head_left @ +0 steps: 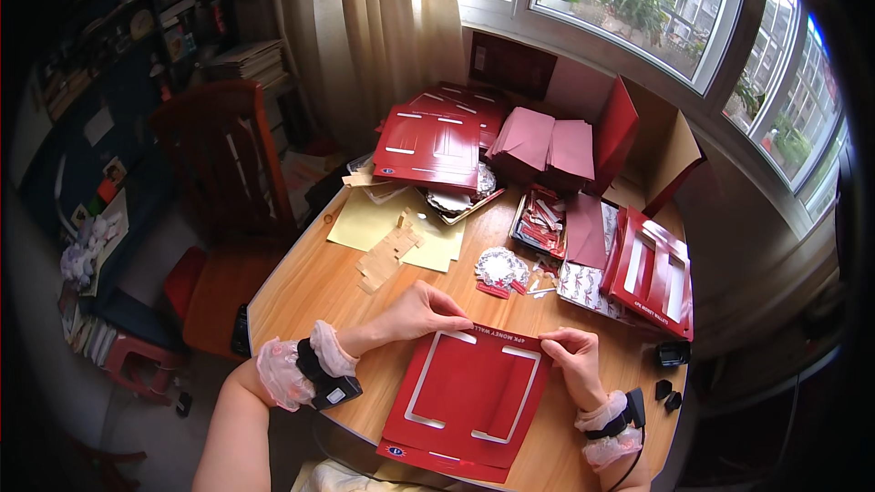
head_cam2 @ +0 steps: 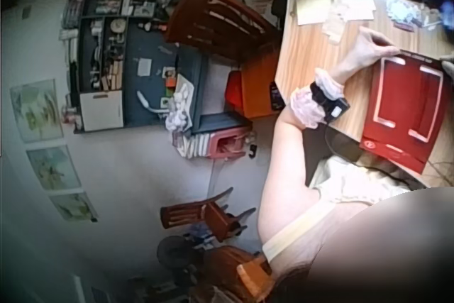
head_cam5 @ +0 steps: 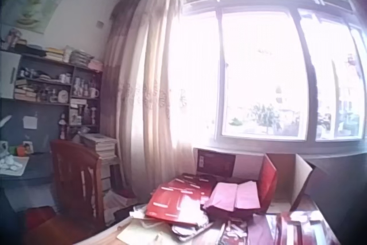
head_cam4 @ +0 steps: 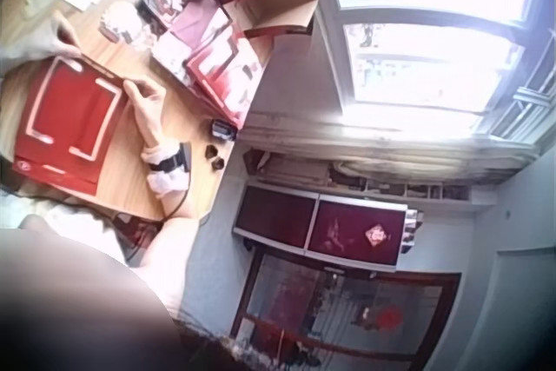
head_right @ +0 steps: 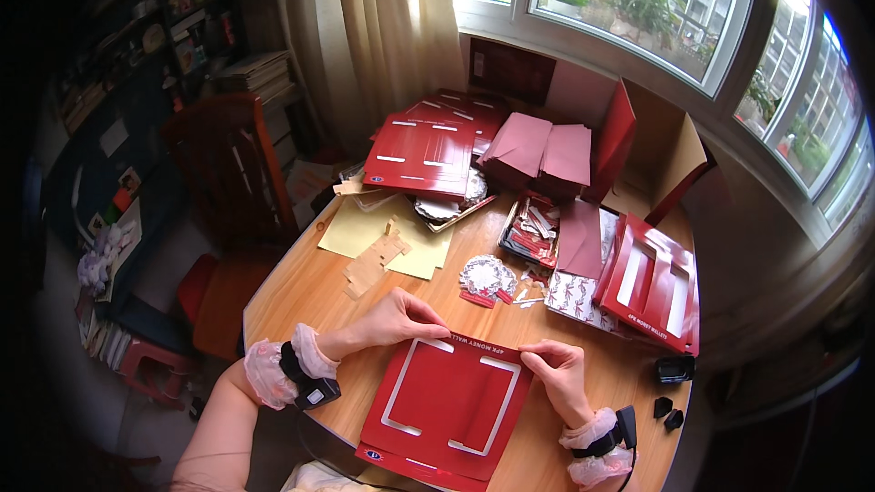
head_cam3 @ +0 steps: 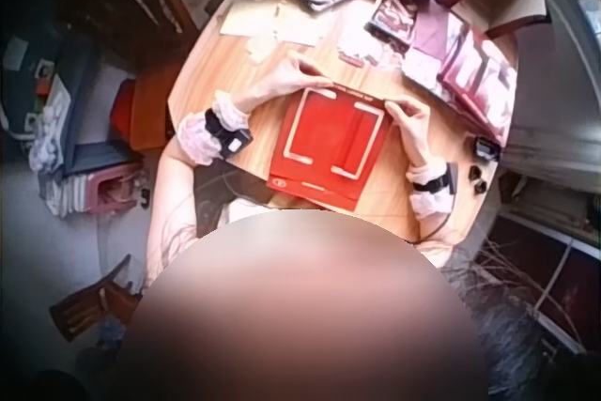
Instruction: The person is assembling red gift or product boxes from flat cardboard pieces.
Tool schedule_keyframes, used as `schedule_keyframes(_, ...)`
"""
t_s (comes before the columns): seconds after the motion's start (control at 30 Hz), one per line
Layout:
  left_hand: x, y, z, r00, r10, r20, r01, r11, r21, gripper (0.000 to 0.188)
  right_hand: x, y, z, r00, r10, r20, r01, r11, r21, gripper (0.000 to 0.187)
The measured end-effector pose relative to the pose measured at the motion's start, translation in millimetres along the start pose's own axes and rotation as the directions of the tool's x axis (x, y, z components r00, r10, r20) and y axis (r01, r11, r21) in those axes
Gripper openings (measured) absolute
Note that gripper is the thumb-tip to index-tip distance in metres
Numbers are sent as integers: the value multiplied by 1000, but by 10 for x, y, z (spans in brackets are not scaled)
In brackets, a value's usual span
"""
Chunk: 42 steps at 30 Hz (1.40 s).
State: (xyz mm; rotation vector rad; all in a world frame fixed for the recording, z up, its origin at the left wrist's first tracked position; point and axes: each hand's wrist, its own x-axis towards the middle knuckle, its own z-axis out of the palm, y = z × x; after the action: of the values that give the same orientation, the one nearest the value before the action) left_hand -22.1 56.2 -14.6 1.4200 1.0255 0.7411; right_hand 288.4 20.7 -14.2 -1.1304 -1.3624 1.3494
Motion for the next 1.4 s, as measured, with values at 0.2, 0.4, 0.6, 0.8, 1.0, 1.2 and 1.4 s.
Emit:
schedule_keyframes(0.2, -28, -74, 41, 999, 51, -4, -51, 998, -30, 19, 5, -49, 76, 997, 74, 28, -75, 996, 56, 9)
schedule_keyframes(0.4, -20, -29, 107, 998, 58, 26, -59, 998, 38, 13, -3, -5, 64, 997, 66, 42, -65, 998, -13, 10)
schedule_keyframes(0.6, -50, 14, 145, 994, 94, 51, -100, 986, 135, 17, 22, -41, 173, 991, -5, 135, 29, 983, -182, 11)
schedule_keyframes(0.8, 39, -42, -37, 970, 58, 238, -69, 997, 36, 26, 57, 58, 12, 996, 35, 86, -32, 999, -38, 11)
schedule_keyframes(1.0, 39, -119, -222, 982, 32, 185, -34, 999, 10, 27, 104, 60, -186, 998, 49, 46, -48, 998, -29, 10)
schedule_keyframes(1.2, 61, -90, -282, 971, -20, 236, 44, 994, -97, 26, 109, 92, -216, 999, -3, 39, 4, 999, -40, 9)
schedule_keyframes(1.4, 57, -83, -361, 949, -43, 311, 75, 993, -92, 29, 124, 110, -268, 998, 23, 53, -23, 1000, 12, 10)
